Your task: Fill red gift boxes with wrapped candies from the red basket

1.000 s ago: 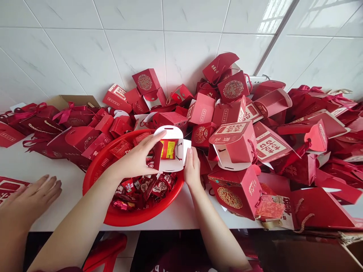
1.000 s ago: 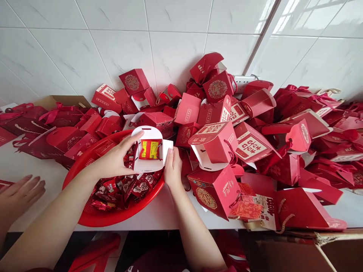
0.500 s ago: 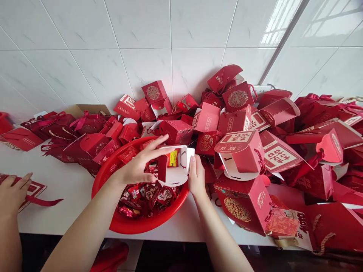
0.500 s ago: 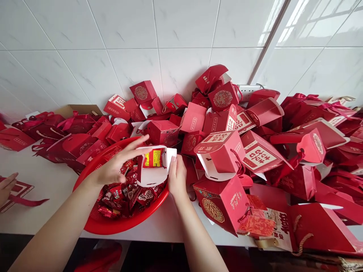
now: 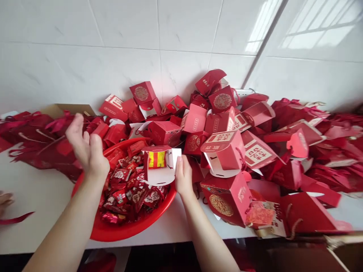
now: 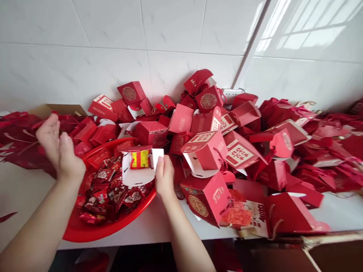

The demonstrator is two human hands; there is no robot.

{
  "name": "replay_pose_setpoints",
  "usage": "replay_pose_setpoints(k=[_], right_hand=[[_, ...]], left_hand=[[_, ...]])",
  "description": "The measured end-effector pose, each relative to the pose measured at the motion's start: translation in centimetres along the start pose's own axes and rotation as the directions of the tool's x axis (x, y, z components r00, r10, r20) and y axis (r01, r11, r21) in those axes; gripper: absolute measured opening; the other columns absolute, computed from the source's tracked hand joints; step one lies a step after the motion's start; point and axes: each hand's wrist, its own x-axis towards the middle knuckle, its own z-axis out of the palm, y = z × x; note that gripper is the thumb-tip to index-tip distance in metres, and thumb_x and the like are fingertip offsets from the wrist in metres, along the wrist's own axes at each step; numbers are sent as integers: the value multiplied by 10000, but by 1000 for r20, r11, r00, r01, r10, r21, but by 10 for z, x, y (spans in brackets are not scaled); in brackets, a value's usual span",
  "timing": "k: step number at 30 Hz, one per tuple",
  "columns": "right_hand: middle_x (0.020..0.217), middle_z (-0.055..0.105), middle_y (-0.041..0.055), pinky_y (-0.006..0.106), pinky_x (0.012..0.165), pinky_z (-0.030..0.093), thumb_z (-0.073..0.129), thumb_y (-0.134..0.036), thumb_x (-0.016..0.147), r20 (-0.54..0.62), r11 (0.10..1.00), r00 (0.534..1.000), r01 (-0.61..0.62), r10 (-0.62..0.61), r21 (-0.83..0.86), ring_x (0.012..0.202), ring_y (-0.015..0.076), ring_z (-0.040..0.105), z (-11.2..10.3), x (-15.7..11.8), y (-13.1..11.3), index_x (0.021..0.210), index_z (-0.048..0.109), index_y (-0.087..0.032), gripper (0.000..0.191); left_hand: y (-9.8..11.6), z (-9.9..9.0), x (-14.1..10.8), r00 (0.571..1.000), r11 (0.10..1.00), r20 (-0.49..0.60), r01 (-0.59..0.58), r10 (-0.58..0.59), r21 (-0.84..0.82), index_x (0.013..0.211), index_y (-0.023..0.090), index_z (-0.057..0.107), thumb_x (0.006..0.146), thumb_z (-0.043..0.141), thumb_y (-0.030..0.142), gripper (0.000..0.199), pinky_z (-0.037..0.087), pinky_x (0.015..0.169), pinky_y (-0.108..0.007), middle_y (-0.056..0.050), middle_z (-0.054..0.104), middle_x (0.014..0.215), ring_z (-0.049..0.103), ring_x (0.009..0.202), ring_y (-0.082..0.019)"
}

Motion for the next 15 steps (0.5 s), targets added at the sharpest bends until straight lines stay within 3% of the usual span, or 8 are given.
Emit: replay_pose_setpoints(k=[1,2,3,5,6,8,11,15], right_hand=[[799,593,5,288,688,421,320,-532,1081,1,1000,1000,3,-3,-17,748,181,551,0,2,0,862,534,-214,441],[811,614,12,292,693,439,318,-526,1083,5,999,1000,6,-5,-33,754,185,570,0,4,-1,878,555,-210,445],[840,642,24,301,708,460,321,-520,1084,7,999,1000,1,-1,-43,772,192,594,0,5,-1,930,580,-204,436],[1006,696,76,346,793,513,355,-491,1083,-15,996,1000,21,-22,-82,893,222,651,-3,5,-5,1156,591,-186,393],[1130,694,113,384,871,528,386,-470,1079,-33,991,997,63,-67,-114,1004,243,661,-5,4,-7,1284,552,-178,393],[1386,596,171,469,1057,491,462,-423,1062,-36,958,974,215,-225,-189,1268,282,587,-11,-2,-15,1477,430,-186,478],[1629,349,163,544,1219,363,562,-379,1025,34,864,891,447,-452,-233,1510,312,365,-21,-14,-28,1590,319,-251,628],[1738,97,48,619,1260,274,672,-357,968,156,740,787,615,-597,-270,1585,382,191,-26,-26,-41,1511,473,-355,578]], left_hand=[[16,8,-4,995,995,9,-102,102,0,1592,326,283,1040,400,514,594,227,1246,-649,2,342,1669,262,1568,-328],[31,15,-7,956,969,163,-246,245,-13,1555,284,385,1018,440,527,592,268,1224,-657,-15,407,1635,311,1543,-348],[46,21,-11,890,932,304,-362,340,17,1444,305,552,966,544,513,521,288,1249,-648,2,435,1628,349,1527,-366],[67,31,-16,776,842,474,-526,415,123,1109,301,744,913,652,354,223,228,1282,-654,48,389,1659,347,1533,-388],[72,34,-18,757,812,517,-554,400,183,983,278,759,902,653,282,133,188,1293,-658,63,372,1665,344,1536,-388],[73,36,-19,768,806,557,-528,318,267,924,246,758,897,621,211,144,164,1296,-652,46,341,1680,305,1556,-387],[58,29,-14,812,899,568,-339,131,276,1179,241,734,909,597,251,303,278,1280,-582,-32,337,1686,289,1566,-365],[30,18,-5,827,988,562,-72,-19,139,1344,295,657,920,571,260,435,387,1239,-454,-30,575,1489,527,1412,-274]])
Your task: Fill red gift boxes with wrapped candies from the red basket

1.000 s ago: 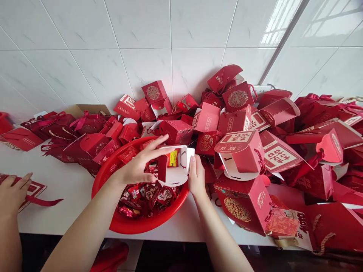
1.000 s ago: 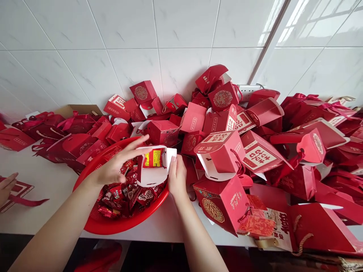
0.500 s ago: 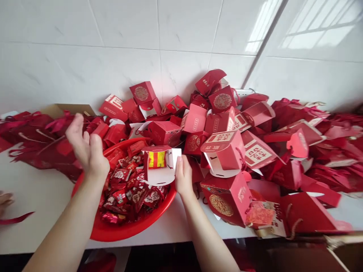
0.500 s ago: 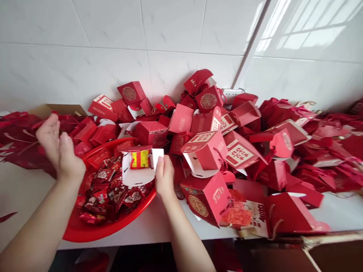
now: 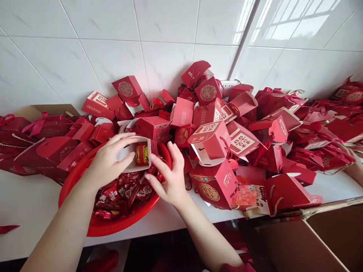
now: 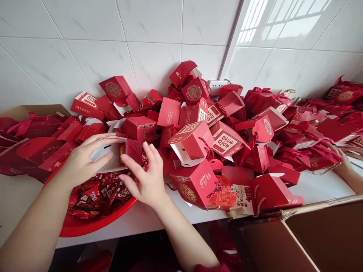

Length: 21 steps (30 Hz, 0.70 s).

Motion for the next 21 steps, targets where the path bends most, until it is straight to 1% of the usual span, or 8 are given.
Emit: replay_pose_setpoints(k=[2,4,9,11,13,15,18,21], right_hand=[[1750,44,29,623,1262,273,694,-357,960,84,999,996,-6,3,38,1599,395,133,1,0,-5,1464,534,-345,529],[1750,59,70,572,1257,321,672,-361,978,115,983,988,-122,107,134,1599,364,165,5,-1,-7,1483,514,-301,532],[1661,352,138,450,1224,412,636,-390,995,129,908,943,-329,306,258,1535,279,370,22,3,-5,1478,489,-220,533],[1571,494,130,448,1187,462,617,-405,1002,195,893,920,-381,339,242,1474,273,465,26,8,-3,1529,422,-216,593],[1541,536,113,463,1183,467,625,-407,997,252,906,917,-364,308,218,1443,276,502,27,14,0,1597,323,-235,693],[1623,437,95,473,1215,430,660,-390,981,281,933,932,-294,231,209,1488,281,446,25,20,4,1639,246,-283,784],[1744,137,47,455,1228,417,657,-316,993,320,952,941,-191,108,239,1533,273,376,23,24,10,1650,197,-377,804],[1755,-40,4,463,1215,435,589,-191,1018,328,968,945,-87,5,235,1556,280,325,25,23,16,1644,153,-446,804]], left_hand=[[-12,-2,1,1000,995,11,15,-14,-97,1319,302,678,896,586,236,437,386,1236,-408,-14,626,1409,549,1379,-248],[-23,-3,1,997,982,32,76,-72,-170,1290,300,699,886,609,243,418,370,1238,-390,-9,628,1409,527,1395,-242],[-43,-6,-1,977,938,28,212,-213,-274,1201,253,739,869,639,292,349,363,1228,-391,-25,666,1380,554,1369,-245],[-48,-6,-2,961,924,20,269,-274,-271,1231,253,728,840,650,277,399,349,1238,-396,-19,664,1399,539,1392,-252],[-53,-7,-4,930,895,2,354,-367,-271,1256,268,721,813,658,263,448,348,1239,-415,-5,671,1397,538,1398,-265],[-56,-7,-6,896,858,-27,414,-442,-303,1259,276,726,795,658,250,469,347,1239,-432,3,680,1390,543,1396,-281],[-59,-8,-8,856,767,-28,449,-517,-458,1275,259,728,775,678,246,503,369,1227,-445,-16,685,1391,561,1378,-309],[-55,-10,-10,851,633,23,408,-525,-658,1288,250,729,757,723,267,531,426,1187,-419,-37,688,1389,563,1379,-324]])
